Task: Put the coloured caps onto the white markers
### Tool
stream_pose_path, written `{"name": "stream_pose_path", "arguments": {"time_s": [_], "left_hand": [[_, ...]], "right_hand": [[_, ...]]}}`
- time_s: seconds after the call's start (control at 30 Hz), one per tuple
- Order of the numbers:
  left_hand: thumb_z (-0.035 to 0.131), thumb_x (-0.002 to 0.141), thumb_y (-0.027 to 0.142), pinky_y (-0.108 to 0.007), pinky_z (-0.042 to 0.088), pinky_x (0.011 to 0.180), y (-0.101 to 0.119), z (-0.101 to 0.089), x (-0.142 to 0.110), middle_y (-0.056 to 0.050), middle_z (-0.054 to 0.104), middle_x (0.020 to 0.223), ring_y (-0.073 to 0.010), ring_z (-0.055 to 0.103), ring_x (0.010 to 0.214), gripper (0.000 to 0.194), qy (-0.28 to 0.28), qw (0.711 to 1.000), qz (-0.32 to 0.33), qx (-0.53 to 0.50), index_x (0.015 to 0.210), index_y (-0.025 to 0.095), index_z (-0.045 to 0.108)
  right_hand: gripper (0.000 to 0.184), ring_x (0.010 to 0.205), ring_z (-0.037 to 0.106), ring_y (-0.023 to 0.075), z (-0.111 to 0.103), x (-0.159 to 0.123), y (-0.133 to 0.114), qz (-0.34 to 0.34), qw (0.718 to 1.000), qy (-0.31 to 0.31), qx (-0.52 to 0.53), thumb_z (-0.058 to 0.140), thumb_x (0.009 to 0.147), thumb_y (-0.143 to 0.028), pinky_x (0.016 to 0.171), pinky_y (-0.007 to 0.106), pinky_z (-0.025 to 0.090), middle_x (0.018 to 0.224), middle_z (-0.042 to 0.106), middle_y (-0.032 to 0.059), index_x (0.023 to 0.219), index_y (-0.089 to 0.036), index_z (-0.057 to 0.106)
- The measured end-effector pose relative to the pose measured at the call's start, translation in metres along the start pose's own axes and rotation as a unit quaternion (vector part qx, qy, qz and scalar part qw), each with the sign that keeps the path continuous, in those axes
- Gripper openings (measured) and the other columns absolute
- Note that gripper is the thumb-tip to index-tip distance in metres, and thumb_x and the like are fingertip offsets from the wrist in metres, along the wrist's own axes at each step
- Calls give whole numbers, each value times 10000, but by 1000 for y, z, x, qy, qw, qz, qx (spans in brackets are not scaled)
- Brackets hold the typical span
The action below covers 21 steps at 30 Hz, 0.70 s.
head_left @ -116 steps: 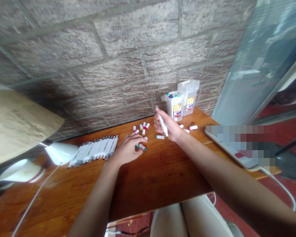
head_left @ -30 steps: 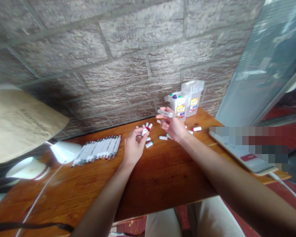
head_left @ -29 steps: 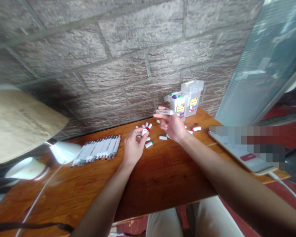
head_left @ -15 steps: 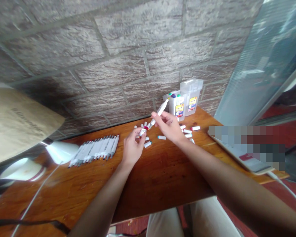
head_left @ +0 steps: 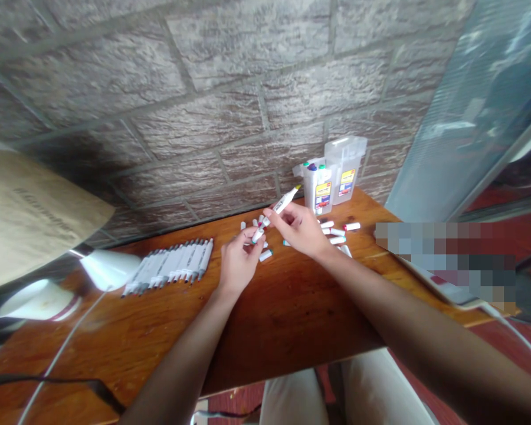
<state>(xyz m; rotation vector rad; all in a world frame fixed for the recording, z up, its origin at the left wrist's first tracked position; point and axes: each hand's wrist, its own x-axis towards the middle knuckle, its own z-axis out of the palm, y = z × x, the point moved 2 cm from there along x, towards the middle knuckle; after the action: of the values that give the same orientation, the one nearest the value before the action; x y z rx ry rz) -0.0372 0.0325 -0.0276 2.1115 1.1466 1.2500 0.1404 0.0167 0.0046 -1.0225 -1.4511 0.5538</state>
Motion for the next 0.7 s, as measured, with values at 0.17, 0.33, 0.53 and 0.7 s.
{"name": "stream_pose_path", "arguments": {"time_s": [0.17, 0.33, 0.53, 0.7], "left_hand": [[651, 955, 402, -315, 636, 765, -3, 0, 0, -61, 826, 1024, -211, 798, 858, 243, 2, 1000, 0, -10, 1078, 210, 735], [665, 952, 412, -307, 641, 765, -5, 3, -1, -58, 822, 1030, -195, 792, 827, 260, 2, 1000, -7, -20, 1109, 217, 736], [684, 942, 392, -278, 629, 756, -6, 1, 0, -69, 817, 1022, -196, 790, 859, 252, 25, 999, 10, -34, 1095, 198, 736], [683, 944, 391, -258, 618, 720, -7, 3, 0, -70, 815, 1033, -188, 785, 846, 250, 26, 999, 22, -43, 1082, 188, 732]], "right_hand": [[327, 605, 508, 129, -1, -1, -7, -5, 1000, -6, 8, 711, 916, -518, 619, 253, 374, 673, 642, -2, 845, -200, 743], [284, 604, 502, 121, -11, 6, -2, -18, 997, 71, 10, 704, 922, -493, 628, 258, 383, 740, 675, 2, 903, -213, 749], [414, 594, 536, 121, -15, 13, 11, 20, 989, 144, 22, 621, 962, -556, 626, 261, 406, 609, 590, -17, 749, -201, 615], [511, 558, 474, 106, -10, 8, 6, 11, 992, 128, 5, 589, 948, -640, 569, 269, 356, 591, 532, -23, 699, -196, 552]]}}
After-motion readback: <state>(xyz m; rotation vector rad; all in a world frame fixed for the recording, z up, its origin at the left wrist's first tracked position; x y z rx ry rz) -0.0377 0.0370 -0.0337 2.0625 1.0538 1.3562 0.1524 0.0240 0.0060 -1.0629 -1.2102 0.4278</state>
